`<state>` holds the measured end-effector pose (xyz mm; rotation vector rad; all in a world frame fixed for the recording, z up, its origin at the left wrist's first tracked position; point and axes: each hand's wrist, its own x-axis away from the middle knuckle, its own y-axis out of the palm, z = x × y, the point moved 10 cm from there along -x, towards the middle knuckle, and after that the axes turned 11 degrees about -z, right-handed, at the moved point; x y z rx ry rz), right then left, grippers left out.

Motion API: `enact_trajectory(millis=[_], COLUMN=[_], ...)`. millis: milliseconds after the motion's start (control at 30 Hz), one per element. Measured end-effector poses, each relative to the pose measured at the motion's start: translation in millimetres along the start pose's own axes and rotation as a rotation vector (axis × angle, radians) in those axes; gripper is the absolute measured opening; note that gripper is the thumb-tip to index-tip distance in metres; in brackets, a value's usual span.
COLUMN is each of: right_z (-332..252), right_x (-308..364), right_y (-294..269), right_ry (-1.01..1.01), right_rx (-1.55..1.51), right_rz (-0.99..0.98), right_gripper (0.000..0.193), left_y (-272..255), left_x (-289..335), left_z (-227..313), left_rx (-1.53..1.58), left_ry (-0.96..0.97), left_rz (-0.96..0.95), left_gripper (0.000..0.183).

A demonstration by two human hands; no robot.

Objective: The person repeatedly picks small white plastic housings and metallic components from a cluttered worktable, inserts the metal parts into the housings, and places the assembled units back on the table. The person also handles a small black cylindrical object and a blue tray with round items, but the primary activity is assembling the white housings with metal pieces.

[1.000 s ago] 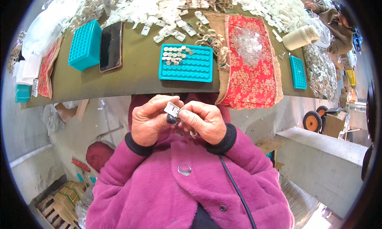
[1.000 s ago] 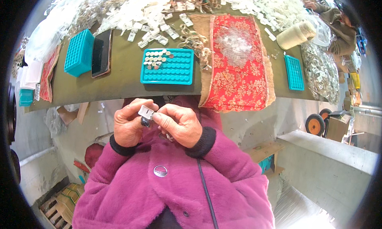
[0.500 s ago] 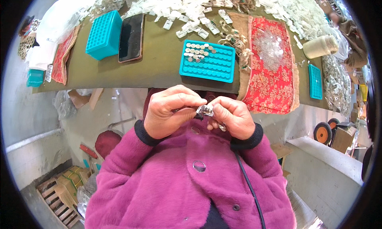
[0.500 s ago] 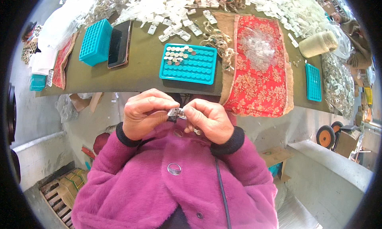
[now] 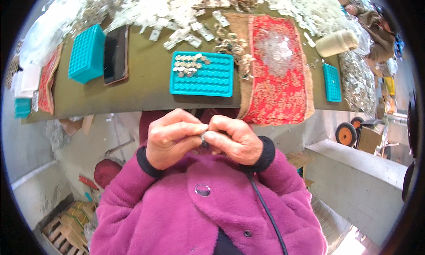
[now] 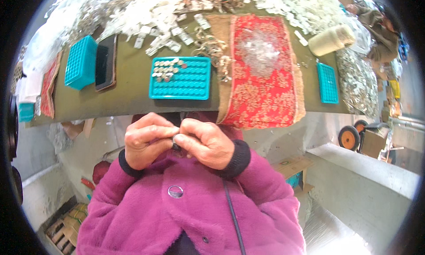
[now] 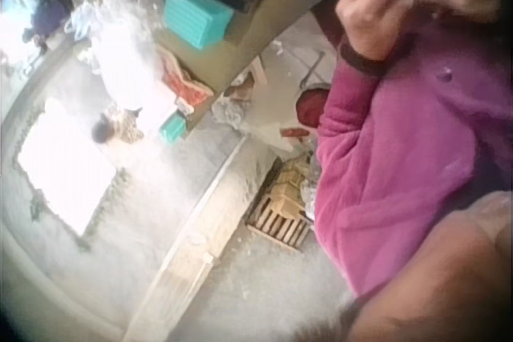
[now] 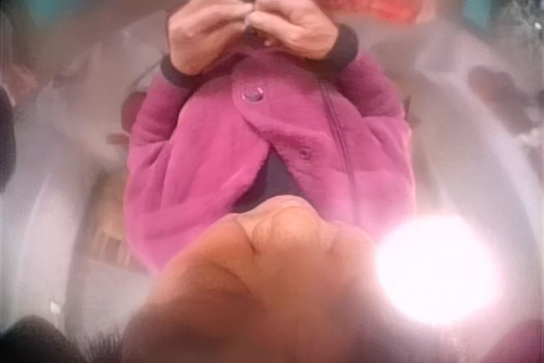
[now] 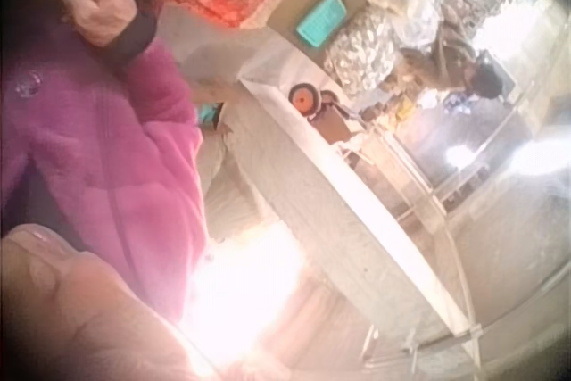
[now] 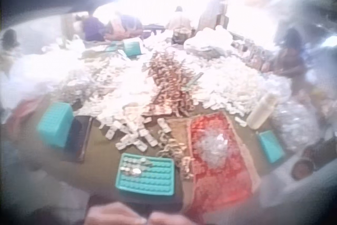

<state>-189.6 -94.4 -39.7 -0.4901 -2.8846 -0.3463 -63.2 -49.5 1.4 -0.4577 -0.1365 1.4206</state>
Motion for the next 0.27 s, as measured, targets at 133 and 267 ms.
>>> enact_trajectory(millis=[133,267], right_z=[12.2,1.9], right_x=[1.8,5.7], right_y=[-6.5,-16.1], right_ry=[0.029,-0.107], right_rx=[-0.145,0.088], right_rz=[0.07,0.108], right_gripper=[0.017,0.018], left_y=[9.1,10.4], left_x=[-5.0,-3.9], left_z=[-3.0,-18.3], left_rx=[0.059,0.125], left_ry=[0.057,-0.029], left_rz=[0.033,-0.005], left_gripper=[0.034,0.036])
